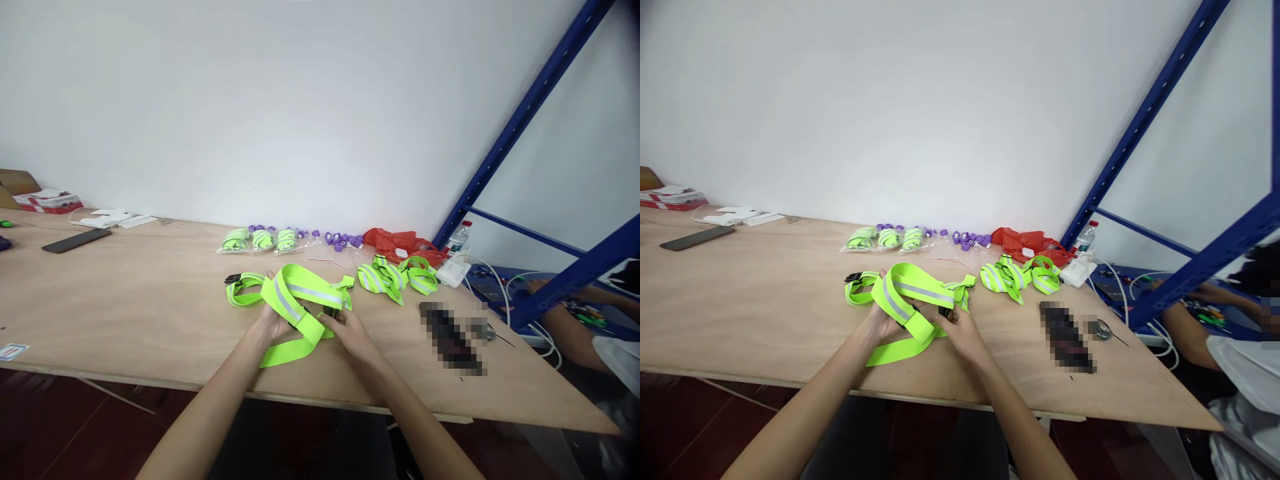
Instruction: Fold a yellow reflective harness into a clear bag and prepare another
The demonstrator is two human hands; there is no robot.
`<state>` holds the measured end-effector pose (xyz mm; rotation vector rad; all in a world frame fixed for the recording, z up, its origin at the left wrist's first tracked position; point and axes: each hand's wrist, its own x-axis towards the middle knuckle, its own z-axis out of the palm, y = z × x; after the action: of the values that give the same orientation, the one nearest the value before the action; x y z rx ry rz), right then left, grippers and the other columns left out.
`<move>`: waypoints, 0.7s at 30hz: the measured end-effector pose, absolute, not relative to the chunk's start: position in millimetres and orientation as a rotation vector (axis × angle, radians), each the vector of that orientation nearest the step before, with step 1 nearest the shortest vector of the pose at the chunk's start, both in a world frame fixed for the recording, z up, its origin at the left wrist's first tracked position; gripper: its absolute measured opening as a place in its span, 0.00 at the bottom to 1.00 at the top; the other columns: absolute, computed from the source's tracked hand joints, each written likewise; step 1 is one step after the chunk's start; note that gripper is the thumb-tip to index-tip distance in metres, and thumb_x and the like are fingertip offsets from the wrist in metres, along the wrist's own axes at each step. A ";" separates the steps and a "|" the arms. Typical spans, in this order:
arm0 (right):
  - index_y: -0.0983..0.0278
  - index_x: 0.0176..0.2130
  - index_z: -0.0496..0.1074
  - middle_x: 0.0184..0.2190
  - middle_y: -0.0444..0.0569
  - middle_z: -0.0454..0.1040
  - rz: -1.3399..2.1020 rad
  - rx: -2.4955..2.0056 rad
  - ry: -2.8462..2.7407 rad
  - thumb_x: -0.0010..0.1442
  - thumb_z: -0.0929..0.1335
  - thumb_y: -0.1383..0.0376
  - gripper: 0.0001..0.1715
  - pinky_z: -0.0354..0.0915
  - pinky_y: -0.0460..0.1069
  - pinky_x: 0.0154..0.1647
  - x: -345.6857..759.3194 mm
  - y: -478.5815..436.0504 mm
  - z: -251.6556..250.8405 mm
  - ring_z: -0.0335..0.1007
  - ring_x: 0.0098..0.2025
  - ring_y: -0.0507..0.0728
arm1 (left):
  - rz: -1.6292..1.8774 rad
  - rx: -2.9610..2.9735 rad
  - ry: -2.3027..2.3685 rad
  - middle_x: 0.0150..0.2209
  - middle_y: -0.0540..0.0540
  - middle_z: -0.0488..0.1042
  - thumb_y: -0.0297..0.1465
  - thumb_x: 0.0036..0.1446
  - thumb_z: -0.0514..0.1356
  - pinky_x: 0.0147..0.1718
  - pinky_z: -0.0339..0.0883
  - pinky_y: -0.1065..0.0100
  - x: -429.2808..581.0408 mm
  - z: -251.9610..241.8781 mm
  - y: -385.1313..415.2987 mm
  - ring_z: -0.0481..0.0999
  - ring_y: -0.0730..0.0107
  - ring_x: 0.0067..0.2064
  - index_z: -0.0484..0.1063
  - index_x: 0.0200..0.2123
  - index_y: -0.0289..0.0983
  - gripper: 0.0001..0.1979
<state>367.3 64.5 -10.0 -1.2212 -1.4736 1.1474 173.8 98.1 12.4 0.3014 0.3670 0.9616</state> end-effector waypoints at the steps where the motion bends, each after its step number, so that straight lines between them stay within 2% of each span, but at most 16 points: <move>1: 0.62 0.47 0.75 0.38 0.50 0.80 1.160 -1.219 -1.432 0.54 0.73 0.52 0.24 0.69 0.49 0.30 368.6 65.6 -9.2 0.76 0.38 0.60 | 0.946 0.303 0.361 0.23 0.42 0.76 0.66 0.52 0.53 0.41 0.74 0.49 171.8 12.8 98.6 0.79 0.50 0.32 0.75 0.32 0.33 0.38; 4: 0.62 0.45 0.74 0.40 0.52 0.80 1.211 -1.283 -1.347 0.51 0.75 0.50 0.26 0.67 0.47 0.22 381.3 67.0 -6.0 0.77 0.37 0.60 | 0.905 0.349 0.352 0.33 0.37 0.81 0.66 0.54 0.49 0.47 0.71 0.46 167.2 14.0 102.1 0.80 0.45 0.43 0.77 0.42 0.34 0.41; 7: 0.64 0.39 0.72 0.40 0.55 0.81 1.249 -1.277 -1.305 0.52 0.73 0.45 0.28 0.69 0.48 0.23 399.2 66.4 -2.0 0.78 0.32 0.59 | 0.960 0.432 0.394 0.39 0.35 0.82 0.63 0.57 0.49 0.48 0.71 0.48 168.6 11.4 107.9 0.81 0.45 0.45 0.76 0.48 0.33 0.40; 10: 0.64 0.38 0.69 0.27 0.50 0.80 1.131 -1.233 -1.263 0.50 0.73 0.40 0.32 0.70 0.49 0.23 417.1 66.1 6.4 0.74 0.23 0.56 | 0.996 0.518 0.463 0.37 0.34 0.82 0.61 0.59 0.51 0.45 0.73 0.51 174.6 5.1 112.3 0.82 0.47 0.41 0.77 0.46 0.31 0.38; 13: 0.62 0.36 0.69 0.18 0.42 0.73 0.876 -1.216 -1.205 0.49 0.74 0.41 0.31 0.66 0.48 0.20 436.8 67.1 20.8 0.67 0.18 0.53 | 0.977 0.605 0.569 0.34 0.35 0.82 0.57 0.61 0.52 0.41 0.74 0.57 179.1 0.6 113.0 0.81 0.53 0.35 0.79 0.40 0.30 0.34; 16: 0.63 0.32 0.71 0.17 0.39 0.69 0.586 -1.188 -1.175 0.48 0.77 0.47 0.25 0.62 0.46 0.19 458.2 68.4 37.2 0.63 0.17 0.50 | 0.961 0.666 0.654 0.35 0.37 0.82 0.52 0.63 0.52 0.39 0.73 0.62 180.9 -0.2 111.3 0.80 0.59 0.32 0.80 0.37 0.30 0.30; 21: 0.62 0.36 0.76 0.23 0.40 0.72 0.369 -1.123 -1.098 0.45 0.79 0.54 0.22 0.64 0.47 0.19 486.8 66.7 60.4 0.64 0.18 0.49 | 0.924 0.789 0.675 0.35 0.36 0.81 0.54 0.59 0.56 0.38 0.72 0.64 186.3 -1.7 107.9 0.79 0.59 0.34 0.79 0.35 0.30 0.31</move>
<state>486.8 66.7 60.4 -1.1233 -1.0978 0.3686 186.3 107.9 -1.7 0.7890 0.6749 0.9239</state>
